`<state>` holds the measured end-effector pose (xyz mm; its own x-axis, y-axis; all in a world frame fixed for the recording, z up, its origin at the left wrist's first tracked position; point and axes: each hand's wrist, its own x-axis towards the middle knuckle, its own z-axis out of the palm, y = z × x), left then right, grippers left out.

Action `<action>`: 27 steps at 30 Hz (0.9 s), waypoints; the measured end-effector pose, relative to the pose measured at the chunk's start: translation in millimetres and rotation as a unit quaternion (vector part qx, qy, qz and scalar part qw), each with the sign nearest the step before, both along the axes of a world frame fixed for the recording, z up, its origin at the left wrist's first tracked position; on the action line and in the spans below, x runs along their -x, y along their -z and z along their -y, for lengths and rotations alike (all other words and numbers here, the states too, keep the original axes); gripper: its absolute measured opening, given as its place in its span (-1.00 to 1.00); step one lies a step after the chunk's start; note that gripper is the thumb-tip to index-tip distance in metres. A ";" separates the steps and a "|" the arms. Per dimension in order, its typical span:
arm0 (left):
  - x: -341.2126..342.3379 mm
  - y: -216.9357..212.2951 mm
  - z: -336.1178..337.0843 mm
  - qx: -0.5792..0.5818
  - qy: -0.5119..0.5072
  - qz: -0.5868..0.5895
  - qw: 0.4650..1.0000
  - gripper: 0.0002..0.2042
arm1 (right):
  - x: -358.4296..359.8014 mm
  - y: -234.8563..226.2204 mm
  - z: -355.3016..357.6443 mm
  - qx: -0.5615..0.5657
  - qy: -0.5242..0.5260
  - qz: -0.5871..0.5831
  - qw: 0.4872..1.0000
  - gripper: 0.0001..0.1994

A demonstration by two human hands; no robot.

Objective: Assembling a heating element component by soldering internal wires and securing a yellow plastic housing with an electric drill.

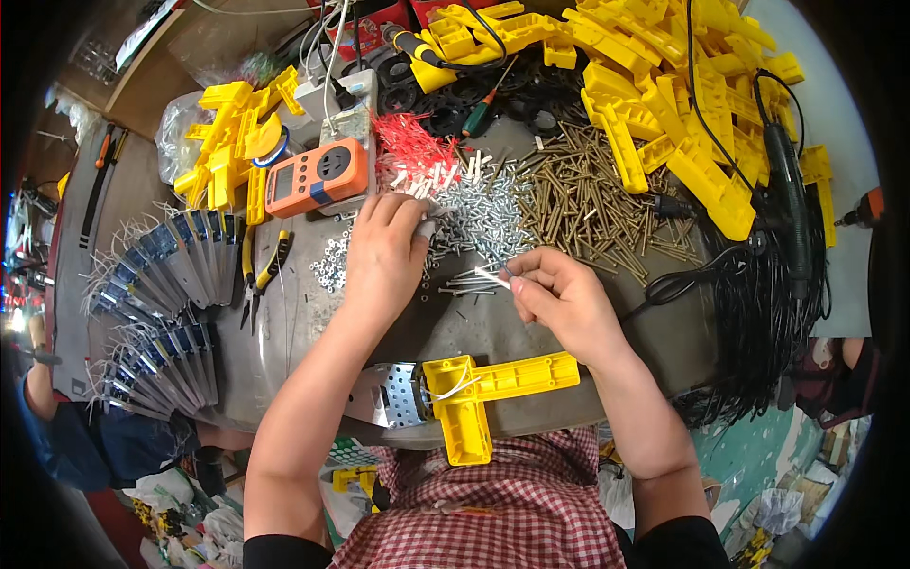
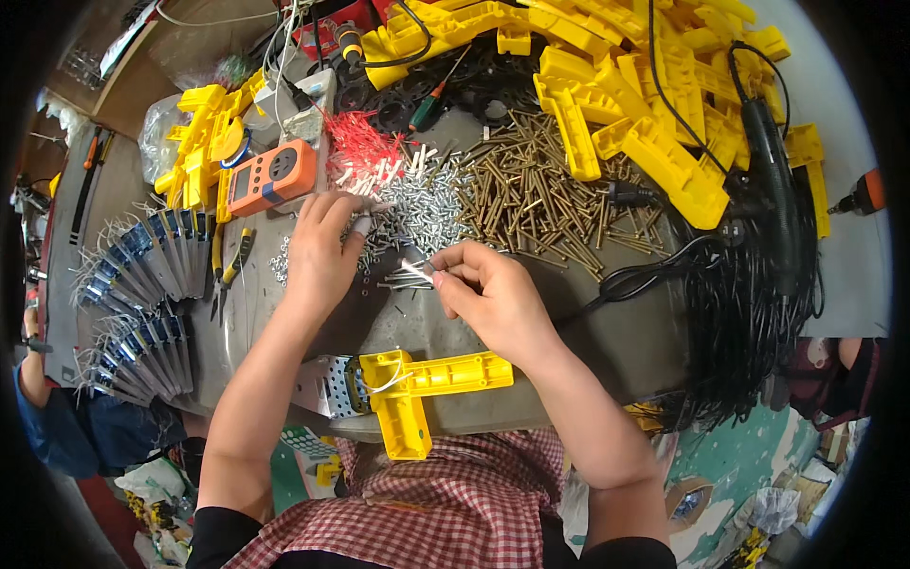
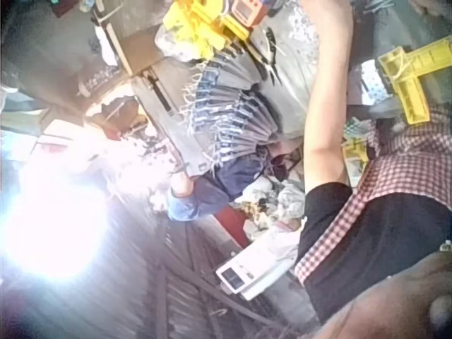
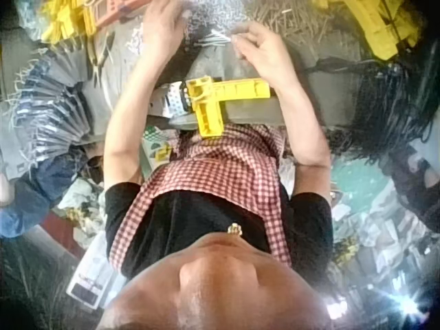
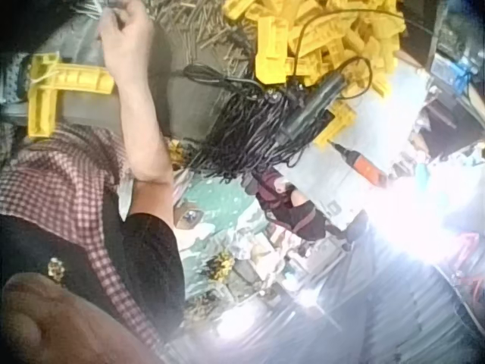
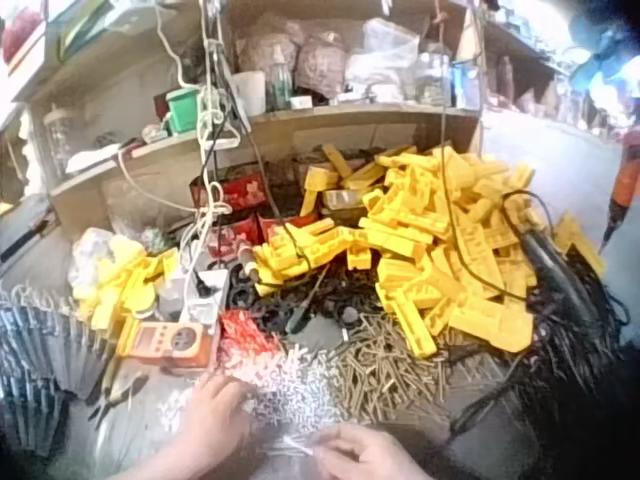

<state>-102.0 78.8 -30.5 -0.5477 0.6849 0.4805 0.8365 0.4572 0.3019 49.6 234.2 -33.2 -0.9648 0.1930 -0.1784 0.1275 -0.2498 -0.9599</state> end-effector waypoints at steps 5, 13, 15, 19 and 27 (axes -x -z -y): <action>6.1 -1.5 -15.2 0.011 0.006 -0.070 0.997 -0.78 | -0.8 -1.2 -1.6 -0.022 -0.016 0.007 1.000 -0.85; -44.7 -31.5 12.0 -0.110 0.036 0.139 0.984 -0.85 | -1.7 -12.9 1.1 -0.053 0.012 -0.020 0.998 -0.85; -65.6 -45.0 20.9 -0.124 0.124 0.058 0.983 -0.83 | -2.9 -22.0 4.9 -0.037 0.008 0.002 0.999 -0.83; -88.1 -45.9 27.9 -0.123 0.133 0.097 0.979 -0.81 | -12.2 -29.6 7.5 -0.035 -0.037 -0.025 0.998 -0.84; -96.2 -42.6 40.2 -0.300 0.084 0.585 0.749 -0.87 | -26.2 -39.0 17.0 -0.248 -0.023 -0.054 0.967 -0.88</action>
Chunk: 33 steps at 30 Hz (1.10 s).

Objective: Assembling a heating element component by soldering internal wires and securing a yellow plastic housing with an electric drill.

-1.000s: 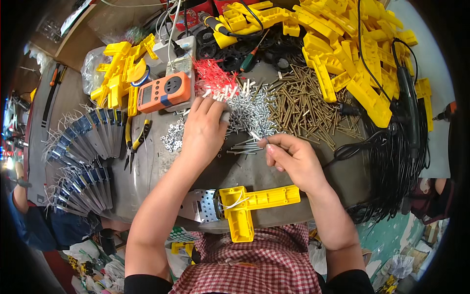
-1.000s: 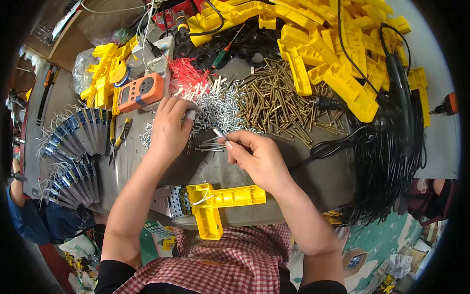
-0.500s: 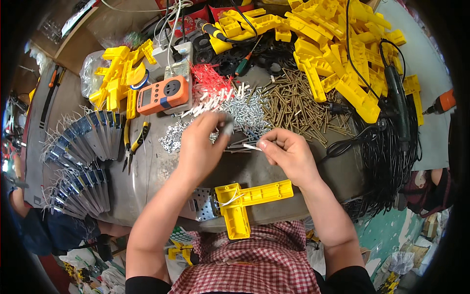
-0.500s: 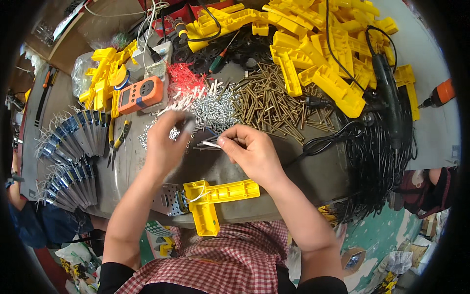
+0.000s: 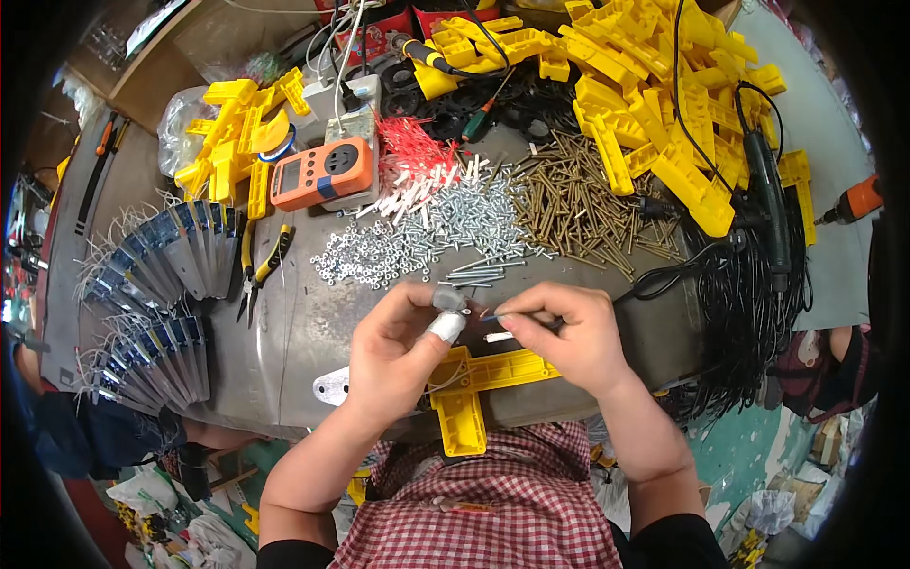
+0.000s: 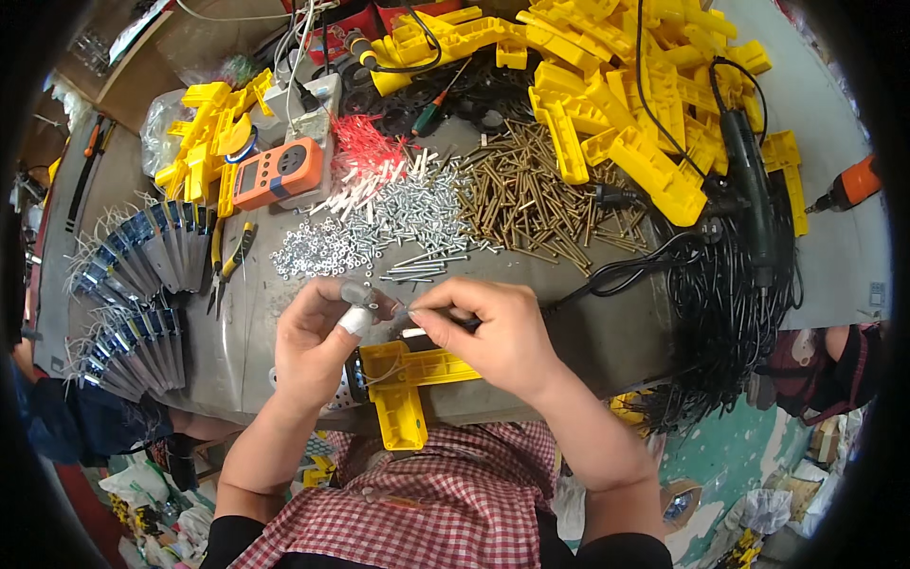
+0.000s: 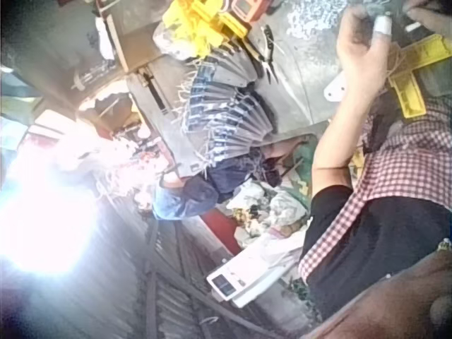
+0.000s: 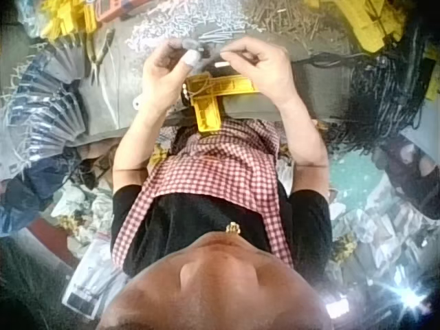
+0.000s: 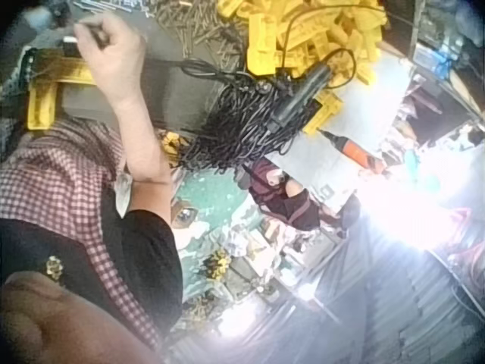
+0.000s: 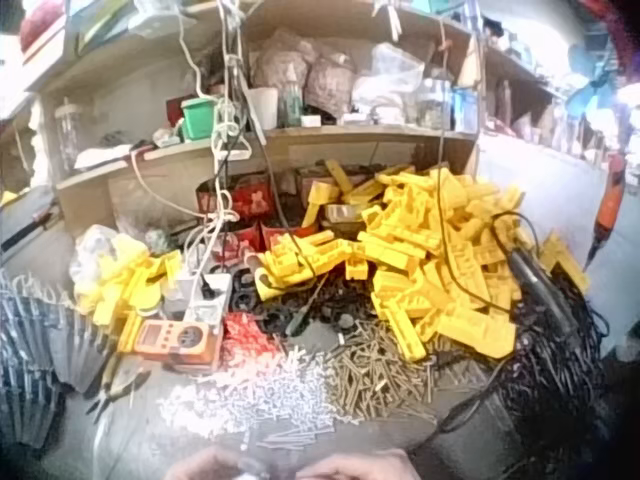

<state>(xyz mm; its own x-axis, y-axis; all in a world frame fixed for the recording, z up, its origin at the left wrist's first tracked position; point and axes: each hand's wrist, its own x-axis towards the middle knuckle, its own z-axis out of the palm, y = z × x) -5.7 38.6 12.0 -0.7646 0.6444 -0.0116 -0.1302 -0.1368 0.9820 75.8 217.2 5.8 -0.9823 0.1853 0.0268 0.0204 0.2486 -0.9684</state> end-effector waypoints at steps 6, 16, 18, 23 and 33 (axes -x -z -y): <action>0.1 9.6 3.0 -0.005 -0.009 -0.029 1.000 -0.84 | -3.8 -4.2 13.3 -0.120 0.071 -0.159 0.977 -0.91; 4.1 -9.3 -0.4 0.195 -0.002 -0.464 0.864 -0.85 | 3.5 -7.6 5.4 -0.205 -0.036 -0.115 0.971 -0.85; 7.3 -9.8 -0.1 0.186 -0.001 -0.446 0.875 -0.87 | 2.0 -10.0 0.9 -0.159 -0.069 -0.056 0.983 -0.81; 3.1 -7.3 -5.0 0.217 0.061 -0.236 0.945 -0.81 | 2.8 -7.1 -5.5 -0.028 -0.093 0.047 0.994 -0.71; 7.9 5.2 -9.3 0.217 0.088 -0.386 0.892 -0.81 | 11.5 1.7 -22.3 -0.042 -0.179 0.112 0.977 -0.62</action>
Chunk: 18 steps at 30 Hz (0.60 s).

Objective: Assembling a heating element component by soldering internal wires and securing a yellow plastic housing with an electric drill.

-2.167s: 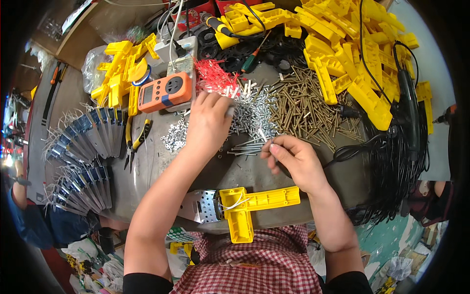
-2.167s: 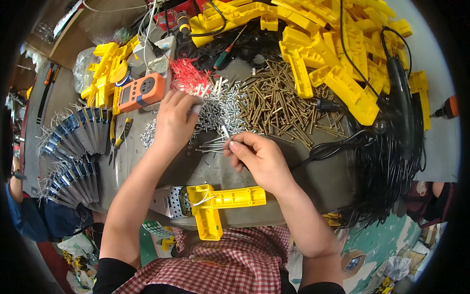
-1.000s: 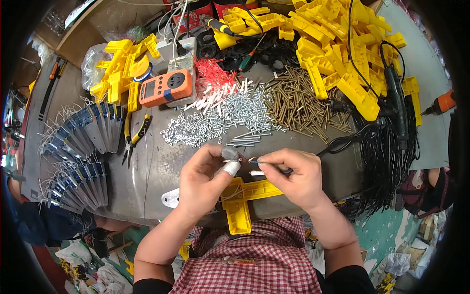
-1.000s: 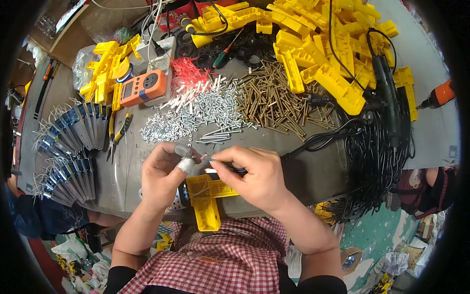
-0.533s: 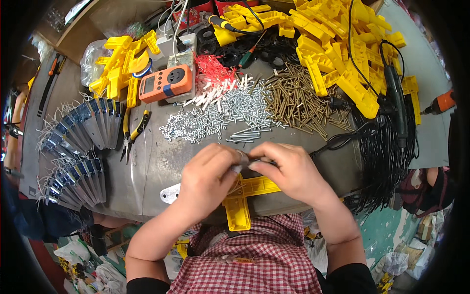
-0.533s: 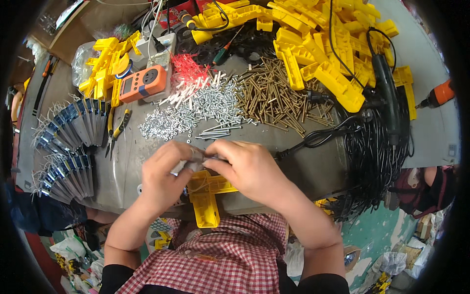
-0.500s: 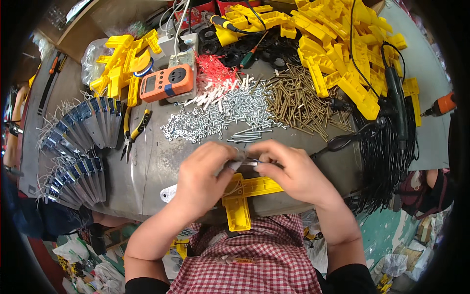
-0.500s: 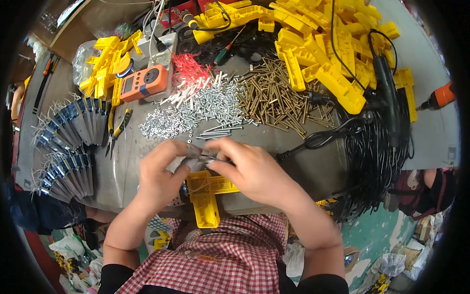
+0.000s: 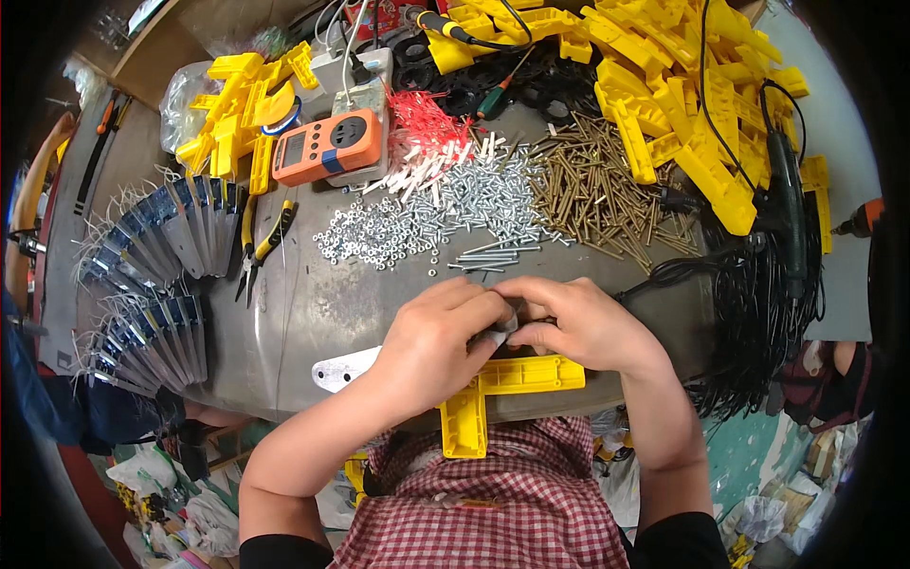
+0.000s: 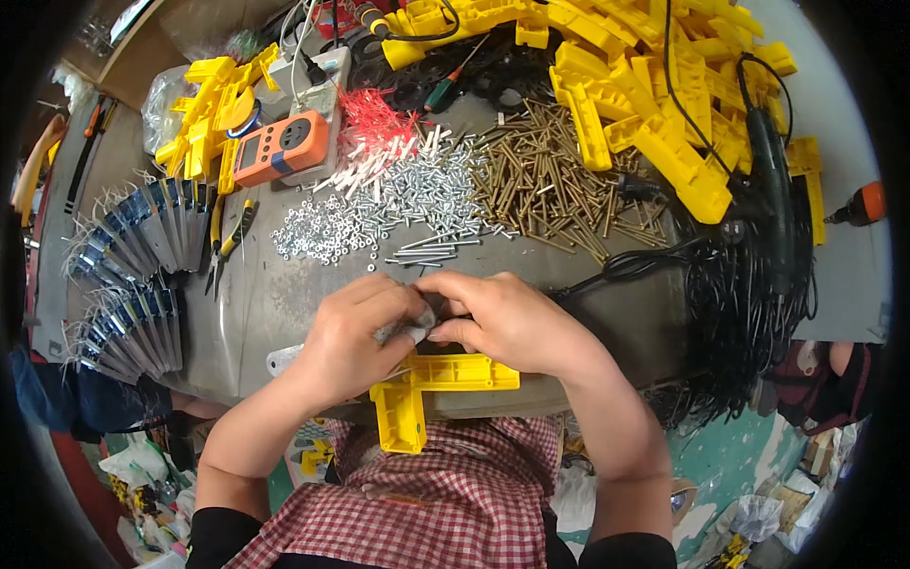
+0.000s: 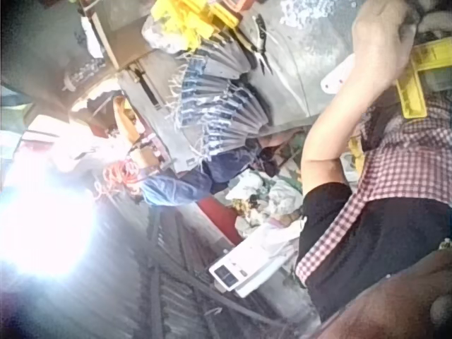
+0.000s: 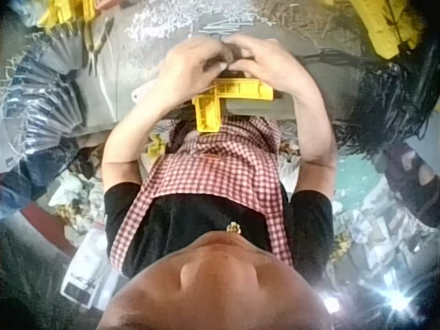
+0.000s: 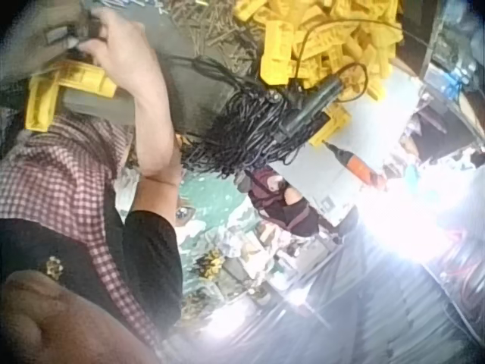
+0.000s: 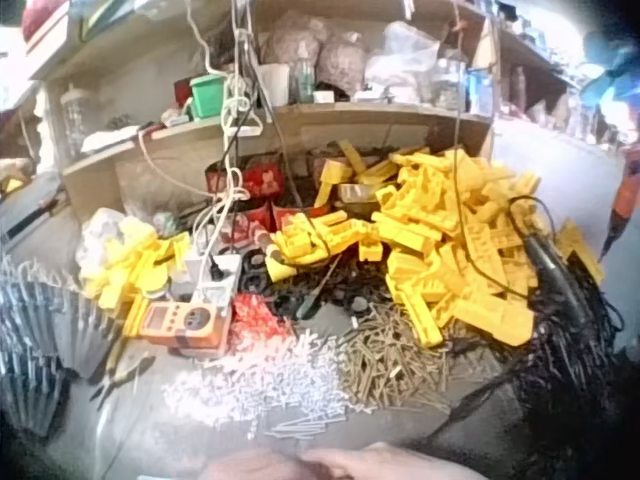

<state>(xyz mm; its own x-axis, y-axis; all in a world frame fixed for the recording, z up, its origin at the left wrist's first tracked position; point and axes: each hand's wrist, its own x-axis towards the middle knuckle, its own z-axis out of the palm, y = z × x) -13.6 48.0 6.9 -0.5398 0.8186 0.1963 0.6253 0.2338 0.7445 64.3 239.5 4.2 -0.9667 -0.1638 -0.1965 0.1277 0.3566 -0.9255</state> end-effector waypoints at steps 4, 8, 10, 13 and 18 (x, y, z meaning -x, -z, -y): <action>11.2 -0.6 6.0 0.045 -0.021 -0.050 0.998 -0.82 | 2.3 3.0 -2.9 -0.012 -0.014 0.005 1.000 -0.51; 13.8 -17.7 10.4 0.101 0.008 -0.050 0.994 -0.88 | 5.3 7.8 13.6 -0.095 -0.035 -0.154 0.983 -0.64; 28.5 -19.9 18.6 0.119 0.038 0.045 0.991 -0.88 | 8.2 10.8 10.0 -0.112 -0.054 -0.180 0.976 -0.70; 51.8 -16.2 6.1 0.162 -0.003 0.172 0.972 -0.85 | 12.7 17.8 8.3 -0.042 -0.021 -0.139 0.989 -0.82; 107.1 18.8 -37.7 0.042 -0.163 -0.219 0.961 -0.85 | 14.1 24.9 0.1 0.128 0.069 0.011 0.989 -0.86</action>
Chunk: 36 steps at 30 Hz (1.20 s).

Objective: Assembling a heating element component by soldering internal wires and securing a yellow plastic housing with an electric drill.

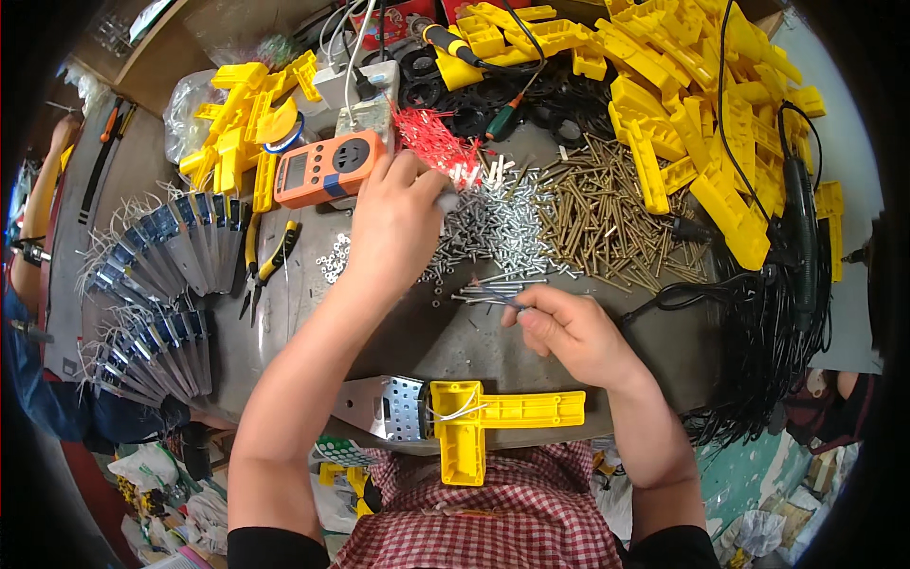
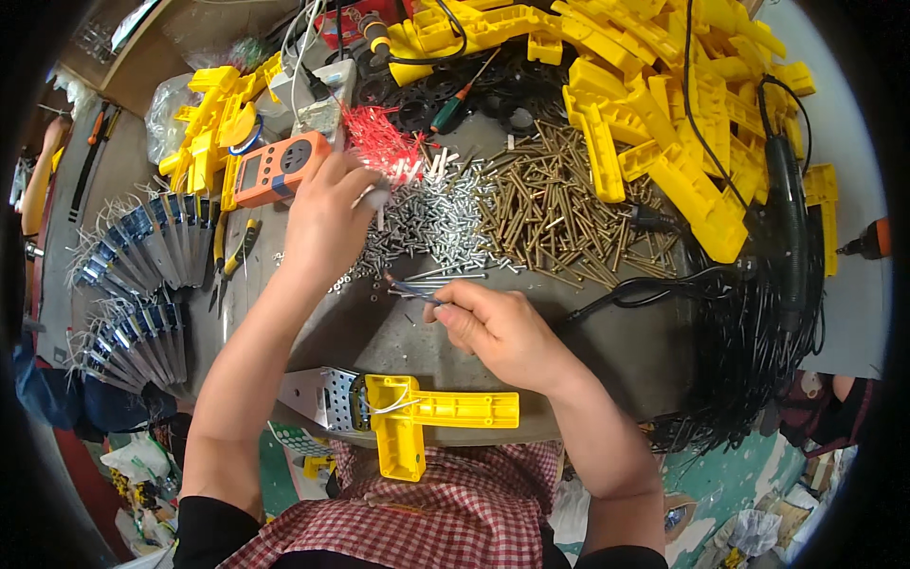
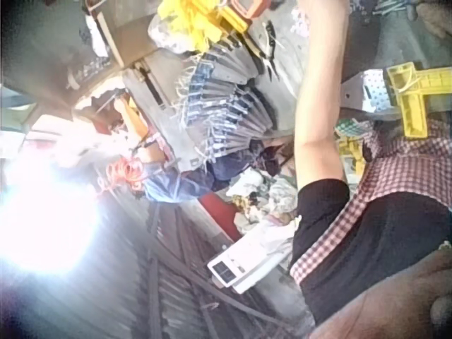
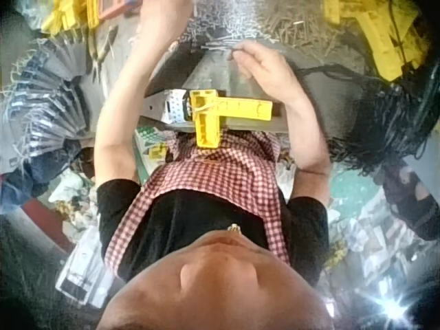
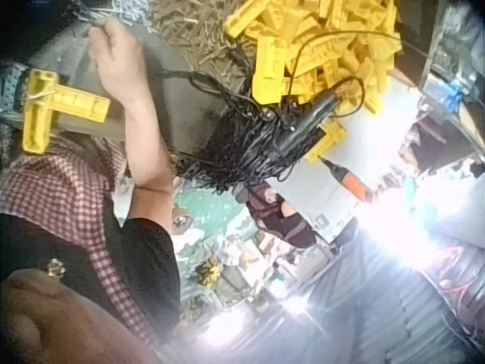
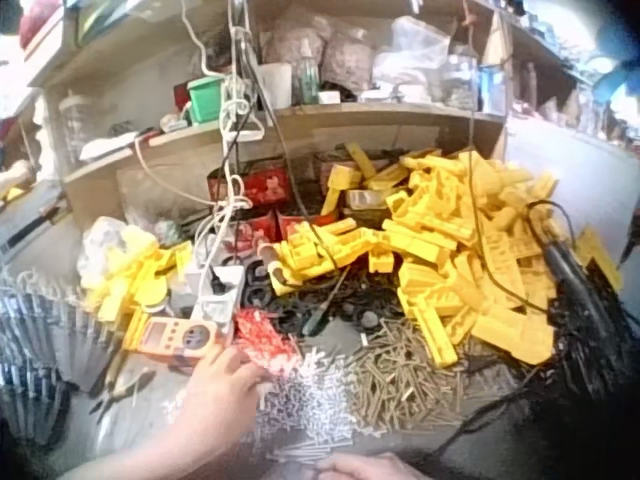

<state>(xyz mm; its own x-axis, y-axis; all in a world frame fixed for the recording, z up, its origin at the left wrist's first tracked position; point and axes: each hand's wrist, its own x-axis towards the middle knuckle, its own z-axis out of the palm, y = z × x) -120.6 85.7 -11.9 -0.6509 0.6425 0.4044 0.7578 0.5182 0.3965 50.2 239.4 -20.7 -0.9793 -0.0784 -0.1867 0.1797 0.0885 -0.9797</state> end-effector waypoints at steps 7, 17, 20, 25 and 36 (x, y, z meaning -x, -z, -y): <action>-1.5 11.5 4.1 0.055 -0.023 -0.125 0.990 -0.88 | 1.9 5.0 -1.0 0.045 0.052 0.018 0.997 -0.85; -62.0 -20.5 36.7 0.032 0.106 -0.118 0.987 -0.80 | 31.4 -8.0 21.9 -0.289 0.122 -0.206 0.927 -0.83; -76.1 -24.6 44.6 -0.105 0.053 0.180 0.977 -0.62 | 25.7 -12.1 20.5 -0.165 0.106 -0.145 0.970 -0.86; -93.8 -3.3 30.9 -0.228 0.113 0.410 0.876 -0.31 | 14.3 -18.6 29.5 0.192 0.125 -0.084 0.970 -0.89; -98.4 -14.8 13.3 -0.342 0.115 0.551 0.753 -0.41 | 3.1 -6.3 15.5 0.313 0.199 -0.044 0.928 -0.89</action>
